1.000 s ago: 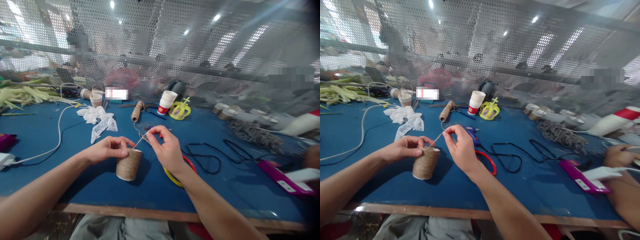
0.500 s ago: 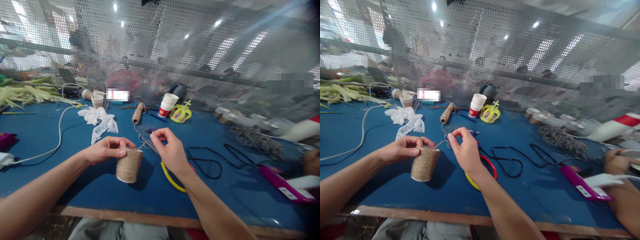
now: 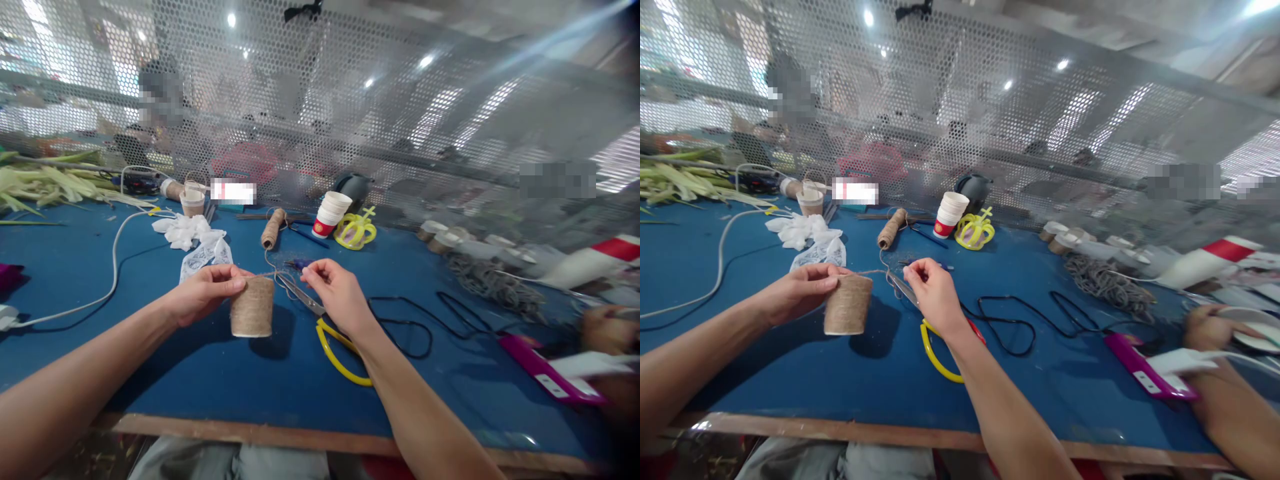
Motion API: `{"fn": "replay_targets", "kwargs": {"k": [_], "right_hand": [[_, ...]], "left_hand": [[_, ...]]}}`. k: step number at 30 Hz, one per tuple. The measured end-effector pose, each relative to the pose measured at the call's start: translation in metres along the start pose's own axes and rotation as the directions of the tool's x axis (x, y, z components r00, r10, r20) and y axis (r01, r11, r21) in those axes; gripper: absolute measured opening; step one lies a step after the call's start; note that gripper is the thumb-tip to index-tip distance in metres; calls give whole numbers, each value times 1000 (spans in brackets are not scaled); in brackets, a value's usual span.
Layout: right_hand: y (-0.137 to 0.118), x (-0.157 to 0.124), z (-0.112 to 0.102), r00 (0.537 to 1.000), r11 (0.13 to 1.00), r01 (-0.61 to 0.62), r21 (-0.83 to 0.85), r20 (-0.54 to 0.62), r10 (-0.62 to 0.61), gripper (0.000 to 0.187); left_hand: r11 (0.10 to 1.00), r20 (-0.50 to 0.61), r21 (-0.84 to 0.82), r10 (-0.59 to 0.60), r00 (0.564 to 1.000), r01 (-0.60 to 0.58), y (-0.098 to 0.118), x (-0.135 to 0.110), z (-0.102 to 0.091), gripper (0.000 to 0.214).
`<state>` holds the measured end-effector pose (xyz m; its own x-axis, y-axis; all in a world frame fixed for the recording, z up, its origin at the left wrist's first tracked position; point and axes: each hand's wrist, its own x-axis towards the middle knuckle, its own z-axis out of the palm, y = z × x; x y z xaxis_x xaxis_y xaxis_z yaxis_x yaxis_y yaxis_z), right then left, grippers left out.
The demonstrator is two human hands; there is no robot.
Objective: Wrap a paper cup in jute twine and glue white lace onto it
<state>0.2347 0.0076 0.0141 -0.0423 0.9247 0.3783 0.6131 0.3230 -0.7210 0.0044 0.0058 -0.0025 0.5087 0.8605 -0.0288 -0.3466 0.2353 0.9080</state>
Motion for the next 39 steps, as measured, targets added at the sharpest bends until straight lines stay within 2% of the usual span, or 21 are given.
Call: {"fn": "replay_targets", "kwargs": {"k": [8, 12, 17, 23, 27, 29, 31, 32, 34, 39], "right_hand": [[-7, 2, 1, 998, 993, -27, -113, 61, 34, 13], [-15, 8, 2, 995, 983, -13, -185, 95, 31, 14], [-18, 11, -6, 994, 964, 17, -266, 111, 13, 28], [-7, -16, -32, 983, 945, -9, -327, 172, 69, 21], [-4, -29, -40, 979, 919, -38, -393, 170, 113, 37], [-3, -33, -38, 973, 876, -30, -482, 185, 135, 33], [0, -38, -35, 955, 802, 14, -597, 245, 165, 13], [1, -41, -34, 944, 764, 41, -644, 275, 182, 14], [4, -47, -31, 928, 714, 72, -697, 308, 207, 29], [2, -48, -28, 895, 687, 17, -727, 318, 314, 42]], "left_hand": [[982, -93, 189, 32, 995, -14, -6, 5, -6, 26], [966, -64, 258, 31, 997, -13, -7, 5, -9, 26], [940, -40, 338, 61, 997, -44, -5, 6, -10, 28], [872, 33, 482, 73, 997, -80, 0, 3, -9, 25], [837, 98, 543, 16, 995, -67, 4, 1, -8, 25], [829, 106, 555, 12, 994, -69, 5, 0, -8, 25], [832, 110, 549, 17, 994, -75, 5, 1, -9, 26], [839, 113, 539, 19, 993, -77, 4, 1, -9, 27], [862, 110, 503, 17, 994, -70, 3, 1, -9, 27], [926, 32, 374, 35, 999, -45, 2, 3, -11, 26]]}}
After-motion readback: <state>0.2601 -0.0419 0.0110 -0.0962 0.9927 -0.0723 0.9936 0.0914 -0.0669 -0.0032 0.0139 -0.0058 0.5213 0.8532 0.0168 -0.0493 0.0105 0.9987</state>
